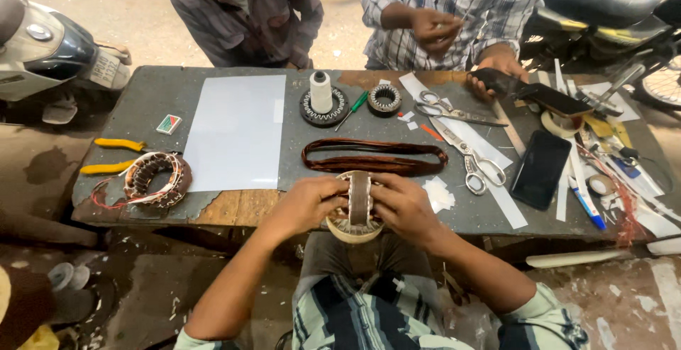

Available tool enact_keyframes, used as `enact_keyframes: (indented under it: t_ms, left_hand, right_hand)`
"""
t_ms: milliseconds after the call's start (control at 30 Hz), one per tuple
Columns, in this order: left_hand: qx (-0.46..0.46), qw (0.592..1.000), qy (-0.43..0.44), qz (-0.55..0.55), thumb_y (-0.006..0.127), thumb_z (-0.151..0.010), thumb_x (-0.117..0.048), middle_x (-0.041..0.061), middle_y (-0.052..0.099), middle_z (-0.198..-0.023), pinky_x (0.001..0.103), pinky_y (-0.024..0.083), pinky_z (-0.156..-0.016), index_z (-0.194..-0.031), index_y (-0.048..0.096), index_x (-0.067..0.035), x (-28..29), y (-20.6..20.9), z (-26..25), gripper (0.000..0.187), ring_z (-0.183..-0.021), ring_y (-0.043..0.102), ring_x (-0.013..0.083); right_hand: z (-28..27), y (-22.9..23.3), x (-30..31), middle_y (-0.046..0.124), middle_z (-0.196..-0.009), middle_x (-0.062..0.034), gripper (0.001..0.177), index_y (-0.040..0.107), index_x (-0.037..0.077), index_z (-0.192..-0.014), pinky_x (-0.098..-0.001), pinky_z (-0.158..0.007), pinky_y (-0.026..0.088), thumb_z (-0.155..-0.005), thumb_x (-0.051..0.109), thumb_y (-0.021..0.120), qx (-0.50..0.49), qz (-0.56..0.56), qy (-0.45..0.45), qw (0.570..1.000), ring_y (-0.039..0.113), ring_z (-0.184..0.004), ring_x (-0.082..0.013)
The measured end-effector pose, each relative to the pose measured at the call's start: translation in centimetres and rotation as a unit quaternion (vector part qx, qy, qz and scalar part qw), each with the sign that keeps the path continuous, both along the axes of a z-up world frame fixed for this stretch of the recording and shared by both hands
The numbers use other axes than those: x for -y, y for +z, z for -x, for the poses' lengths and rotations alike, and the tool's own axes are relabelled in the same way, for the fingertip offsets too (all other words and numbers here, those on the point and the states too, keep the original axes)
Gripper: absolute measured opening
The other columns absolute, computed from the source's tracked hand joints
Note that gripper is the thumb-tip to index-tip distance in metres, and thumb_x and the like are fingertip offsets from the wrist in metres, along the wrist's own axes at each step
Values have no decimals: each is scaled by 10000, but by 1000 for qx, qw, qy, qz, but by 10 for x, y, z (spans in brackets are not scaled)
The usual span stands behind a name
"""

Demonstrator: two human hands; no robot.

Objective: The person winds a copper wire around a stator core, threading it through slots and adjusting the loops by hand. The person continues wrapping the wire around the core, occasionally pausing to reposition the wire and ensure even placement.

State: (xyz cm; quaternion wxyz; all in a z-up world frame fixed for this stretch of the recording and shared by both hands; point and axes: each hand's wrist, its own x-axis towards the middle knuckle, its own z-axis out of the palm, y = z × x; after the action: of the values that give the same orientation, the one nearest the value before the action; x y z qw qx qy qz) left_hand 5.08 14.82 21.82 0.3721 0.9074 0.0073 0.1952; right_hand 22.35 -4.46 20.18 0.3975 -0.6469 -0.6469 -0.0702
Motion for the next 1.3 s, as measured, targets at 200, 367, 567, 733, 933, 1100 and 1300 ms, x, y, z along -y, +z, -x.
enact_keyframes:
  t_ms: [200,367,567,733,933,1100,1300]
  left_hand:
    - [-69,991,-6,116,762,-845,-139,152,744,-1047,399,565,-815,-1153,701,-24,-3,10,-7,334,-946,749,319]
    - [-27,998,34,-51,742,-886,-116,150,722,-983,429,547,-759,-1090,739,-40,4,6,1,218,-883,694,363]
    - [82,987,65,-120,765,-876,-55,138,722,-1011,420,556,-797,-1062,699,-24,12,2,3,200,-920,696,334]
    - [132,980,69,-130,770,-844,25,119,728,-1030,422,557,-847,-1043,686,-16,15,-9,1,220,-978,711,314]
    - [67,990,71,-103,769,-823,0,131,758,-1020,386,580,-811,-1049,739,-26,12,-4,-2,230,-917,733,302]
    - [-250,944,175,125,735,-889,-114,114,802,-905,357,578,-630,-1149,765,-112,7,9,-8,261,-671,742,261]
    - [-98,991,85,43,759,-897,-89,136,795,-1038,300,574,-747,-1132,767,-48,4,7,-8,239,-857,750,167]
  right_hand:
    - [1,12,-8,737,-1154,-150,310,715,43,-1169,-395,-866,577,-864,73,668,-174,97,5,980,733,-1030,-329]
    - [6,4,-2,722,-1042,-152,222,709,35,-1079,-418,-840,546,-866,88,743,-77,43,-44,995,697,-957,-363]
    - [8,12,3,718,-1007,-127,231,719,38,-1099,-392,-798,570,-869,51,737,-35,-8,-15,999,711,-906,-311]
    - [5,10,2,728,-1088,-147,238,695,31,-1090,-406,-798,581,-854,50,724,-27,-21,-2,999,716,-931,-316]
    - [2,11,-1,736,-962,-165,194,712,20,-1085,-412,-750,579,-897,72,700,-148,28,8,988,733,-861,-333]
    - [-4,20,-2,748,-914,-162,218,723,39,-1075,-387,-674,584,-876,119,690,-271,148,3,951,770,-794,-307]
    - [2,21,1,705,-974,-160,211,686,19,-1079,-443,-718,543,-885,100,711,-180,61,2,982,697,-854,-380]
